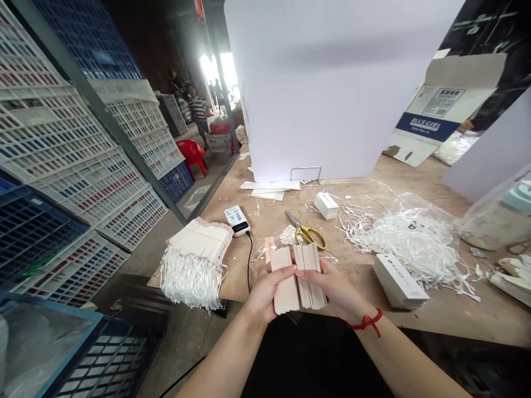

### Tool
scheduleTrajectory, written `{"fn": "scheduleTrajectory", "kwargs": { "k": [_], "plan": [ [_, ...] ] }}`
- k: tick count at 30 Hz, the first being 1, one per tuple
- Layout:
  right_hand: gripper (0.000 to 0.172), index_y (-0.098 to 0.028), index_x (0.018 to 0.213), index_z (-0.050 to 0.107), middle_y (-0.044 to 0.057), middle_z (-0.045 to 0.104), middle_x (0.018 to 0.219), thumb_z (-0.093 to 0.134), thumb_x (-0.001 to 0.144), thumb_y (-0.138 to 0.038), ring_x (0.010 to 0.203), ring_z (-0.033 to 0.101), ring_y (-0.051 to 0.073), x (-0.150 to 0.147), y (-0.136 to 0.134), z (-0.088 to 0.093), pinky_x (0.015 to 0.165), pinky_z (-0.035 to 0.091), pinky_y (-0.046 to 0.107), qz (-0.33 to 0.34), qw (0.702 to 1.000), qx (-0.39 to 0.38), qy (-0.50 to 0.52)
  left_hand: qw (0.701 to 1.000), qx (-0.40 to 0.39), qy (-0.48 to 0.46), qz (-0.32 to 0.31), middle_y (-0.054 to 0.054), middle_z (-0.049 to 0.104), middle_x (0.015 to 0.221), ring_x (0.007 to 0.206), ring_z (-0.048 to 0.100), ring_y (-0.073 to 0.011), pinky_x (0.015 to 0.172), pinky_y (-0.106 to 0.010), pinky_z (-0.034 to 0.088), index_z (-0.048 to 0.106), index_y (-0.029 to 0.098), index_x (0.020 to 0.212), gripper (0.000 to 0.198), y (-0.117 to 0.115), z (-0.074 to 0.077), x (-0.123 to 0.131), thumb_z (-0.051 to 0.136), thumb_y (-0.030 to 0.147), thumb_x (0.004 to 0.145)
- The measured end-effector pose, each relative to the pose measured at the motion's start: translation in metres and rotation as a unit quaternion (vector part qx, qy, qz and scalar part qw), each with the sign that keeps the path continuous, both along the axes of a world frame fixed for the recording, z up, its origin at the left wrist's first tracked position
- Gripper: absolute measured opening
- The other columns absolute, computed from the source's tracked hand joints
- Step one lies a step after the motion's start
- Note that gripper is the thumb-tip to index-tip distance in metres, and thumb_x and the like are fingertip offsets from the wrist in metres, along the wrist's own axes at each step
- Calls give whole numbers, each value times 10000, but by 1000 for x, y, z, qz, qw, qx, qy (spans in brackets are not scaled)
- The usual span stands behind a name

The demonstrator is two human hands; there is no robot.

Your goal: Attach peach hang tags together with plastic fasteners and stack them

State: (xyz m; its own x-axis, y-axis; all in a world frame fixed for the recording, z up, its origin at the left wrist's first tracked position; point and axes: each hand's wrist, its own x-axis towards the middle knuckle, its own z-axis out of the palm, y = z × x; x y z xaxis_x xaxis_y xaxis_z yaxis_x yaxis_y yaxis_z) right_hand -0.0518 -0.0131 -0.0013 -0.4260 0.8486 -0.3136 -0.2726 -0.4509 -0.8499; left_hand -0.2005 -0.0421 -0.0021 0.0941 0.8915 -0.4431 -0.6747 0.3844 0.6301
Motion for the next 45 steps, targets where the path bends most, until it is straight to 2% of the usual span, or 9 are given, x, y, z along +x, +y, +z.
{"fn": "scheduleTrajectory", "kwargs": {
  "k": [6,13,17,21,24,29,33,40,45],
  "plan": [
    [574,-168,1080,667,81,768,1018,910,624,-418,883,725,244,-9,2,-2,817,565,379,-27,999,-15,19,1000,-1,-11,16,-151,775,953,863,747,-292,858,-392,587,707,95,1064,470,1,-2,-10,861,243,646],
    [430,-165,999,676,91,776,999,887,691,-380,853,744,240,-6,5,-16,886,599,433,-52,993,-60,84,993,-93,-28,73,-125,751,835,675,718,-190,729,-319,599,652,100,1107,285,9,-1,-31,667,277,885],
    [446,-180,1022,677,81,768,1023,887,689,-389,862,738,231,8,6,-29,931,585,448,-58,992,-57,97,996,-45,59,41,-110,730,811,670,700,-175,694,-297,594,655,99,1029,292,19,6,-47,767,248,803],
    [468,-199,1016,656,78,751,997,889,673,-415,829,726,231,21,8,-45,859,583,456,15,997,-19,71,973,60,224,-13,-75,726,879,713,686,-185,656,-295,570,650,149,1022,468,37,14,-70,886,216,624],
    [470,-203,995,614,62,733,961,885,675,-415,783,715,211,26,11,-54,779,581,428,90,993,10,71,920,106,375,-45,-74,736,926,760,679,-188,657,-261,534,658,145,998,440,57,24,-87,860,215,613],
    [577,-214,1053,537,44,729,944,911,644,-377,754,718,195,30,13,-58,753,583,406,185,980,20,69,756,92,640,-106,-79,750,981,825,696,-215,665,-265,514,664,135,1047,346,107,38,-98,744,277,741],
    [583,-213,1065,531,34,732,920,911,645,-353,748,716,188,29,15,-59,719,571,362,225,970,38,83,685,71,713,-133,-73,753,957,877,695,-254,721,-296,502,702,148,995,396,157,36,-91,828,294,649],
    [621,-212,1124,551,15,709,915,891,630,-374,731,697,177,29,16,-55,702,556,334,233,968,46,83,561,15,807,-184,-112,744,1075,1016,679,-304,785,-317,506,697,149,1052,516,222,10,-65,874,252,579],
    [600,-214,1154,579,-11,663,882,857,642,-359,712,662,168,30,18,-54,662,512,291,243,965,68,69,516,-13,827,-225,-113,715,1117,1004,679,-257,848,-370,539,674,132,1098,425,244,2,-61,820,334,753]
  ]
}}
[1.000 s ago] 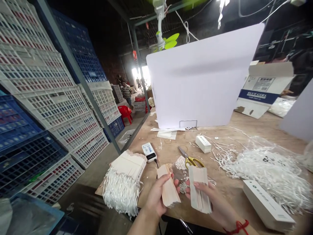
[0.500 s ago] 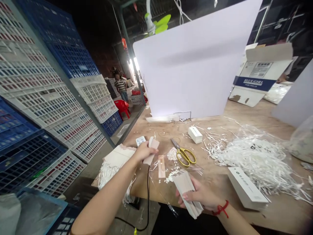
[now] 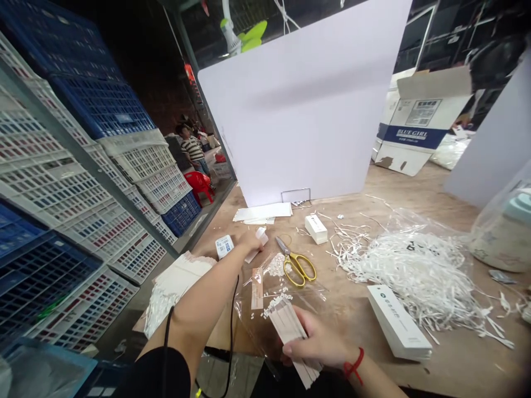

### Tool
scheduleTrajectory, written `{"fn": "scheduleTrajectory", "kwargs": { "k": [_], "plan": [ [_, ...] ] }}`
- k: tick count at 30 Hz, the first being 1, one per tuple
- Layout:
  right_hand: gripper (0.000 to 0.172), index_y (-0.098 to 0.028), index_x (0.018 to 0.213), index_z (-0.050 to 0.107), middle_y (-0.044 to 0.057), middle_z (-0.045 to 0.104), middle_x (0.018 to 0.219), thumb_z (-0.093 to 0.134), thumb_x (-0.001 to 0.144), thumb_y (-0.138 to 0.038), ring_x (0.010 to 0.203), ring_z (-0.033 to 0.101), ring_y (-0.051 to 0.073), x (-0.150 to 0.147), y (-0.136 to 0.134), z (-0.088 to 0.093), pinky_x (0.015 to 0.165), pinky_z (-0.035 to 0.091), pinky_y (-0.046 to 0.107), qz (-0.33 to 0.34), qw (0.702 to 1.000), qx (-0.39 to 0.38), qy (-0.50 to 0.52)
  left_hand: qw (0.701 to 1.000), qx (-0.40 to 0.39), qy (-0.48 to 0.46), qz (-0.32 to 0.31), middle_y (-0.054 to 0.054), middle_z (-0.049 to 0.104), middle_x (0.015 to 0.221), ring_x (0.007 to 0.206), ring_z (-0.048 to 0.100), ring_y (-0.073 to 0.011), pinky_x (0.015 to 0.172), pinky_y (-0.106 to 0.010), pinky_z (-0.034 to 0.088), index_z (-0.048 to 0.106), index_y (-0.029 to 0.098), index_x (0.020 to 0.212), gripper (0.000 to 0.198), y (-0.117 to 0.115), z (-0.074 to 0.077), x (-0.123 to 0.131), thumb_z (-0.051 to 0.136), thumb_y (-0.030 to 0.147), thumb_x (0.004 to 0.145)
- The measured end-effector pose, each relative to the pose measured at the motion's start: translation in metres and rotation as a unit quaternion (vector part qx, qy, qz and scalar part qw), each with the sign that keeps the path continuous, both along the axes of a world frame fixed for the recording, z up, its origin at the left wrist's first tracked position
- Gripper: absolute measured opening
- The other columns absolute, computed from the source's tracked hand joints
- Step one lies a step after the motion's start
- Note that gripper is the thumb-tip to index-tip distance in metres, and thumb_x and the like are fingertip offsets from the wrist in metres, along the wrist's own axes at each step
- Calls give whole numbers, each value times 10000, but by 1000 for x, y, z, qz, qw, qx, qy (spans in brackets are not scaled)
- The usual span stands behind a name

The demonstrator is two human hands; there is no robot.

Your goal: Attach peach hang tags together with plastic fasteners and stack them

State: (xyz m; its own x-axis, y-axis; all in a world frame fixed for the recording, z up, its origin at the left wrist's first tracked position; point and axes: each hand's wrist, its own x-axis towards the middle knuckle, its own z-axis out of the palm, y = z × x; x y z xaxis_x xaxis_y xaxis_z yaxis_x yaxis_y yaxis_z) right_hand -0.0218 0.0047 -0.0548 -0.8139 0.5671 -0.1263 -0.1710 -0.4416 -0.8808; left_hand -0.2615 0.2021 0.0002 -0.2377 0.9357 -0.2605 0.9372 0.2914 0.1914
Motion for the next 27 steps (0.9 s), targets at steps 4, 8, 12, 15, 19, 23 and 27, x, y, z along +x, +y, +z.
{"fn": "scheduleTrajectory", "kwargs": {
  "k": [4,8,12,15,19,23,27],
  "plan": [
    [625,-201,1200,606,-4,653,871,838,637,-341,743,638,179,1,3,0,685,488,289,10,998,53,-26,1000,-22,13,-9,-89,669,1165,1011,661,-217,880,-433,562,643,151,1172,331,1,-4,-4,641,389,943],
    [625,-217,1225,598,-14,642,870,822,654,-336,757,627,171,1,3,-1,691,480,279,18,998,51,-20,999,-9,9,-36,-109,673,1214,1053,658,-245,900,-401,541,605,157,1270,501,-1,-6,-8,767,306,820],
    [626,-210,1184,580,-10,630,868,840,643,-384,726,625,159,0,2,-2,656,475,264,23,999,31,-12,995,26,-13,-97,-93,669,1306,1114,653,-275,907,-323,505,434,237,1493,943,2,-1,-11,820,183,634],
    [654,-202,1183,578,-2,637,869,847,628,-418,720,621,158,-1,3,-3,642,472,260,21,999,41,-22,989,40,-18,-139,-73,635,1385,1186,623,-288,963,-312,475,495,263,1467,911,7,2,-10,785,151,610],
    [717,-201,1237,564,3,651,870,846,621,-433,725,627,165,-2,4,-3,647,477,266,20,998,51,-18,986,42,-9,-163,-34,690,1300,1178,619,-290,973,-310,465,678,268,1259,667,11,4,-7,736,123,611],
    [739,-203,1244,568,3,645,868,857,606,-440,722,625,162,-3,3,-3,632,466,255,19,999,39,-20,985,42,2,-165,-30,732,1196,1120,637,-293,929,-319,479,738,263,1125,511,11,5,-7,745,161,625],
    [745,-222,1260,587,9,653,908,843,592,-428,764,622,179,-3,4,1,693,491,285,18,999,38,-23,985,42,12,-167,-42,737,1173,1075,653,-283,908,-320,485,746,251,1108,464,11,6,-9,761,204,647]
  ]
}}
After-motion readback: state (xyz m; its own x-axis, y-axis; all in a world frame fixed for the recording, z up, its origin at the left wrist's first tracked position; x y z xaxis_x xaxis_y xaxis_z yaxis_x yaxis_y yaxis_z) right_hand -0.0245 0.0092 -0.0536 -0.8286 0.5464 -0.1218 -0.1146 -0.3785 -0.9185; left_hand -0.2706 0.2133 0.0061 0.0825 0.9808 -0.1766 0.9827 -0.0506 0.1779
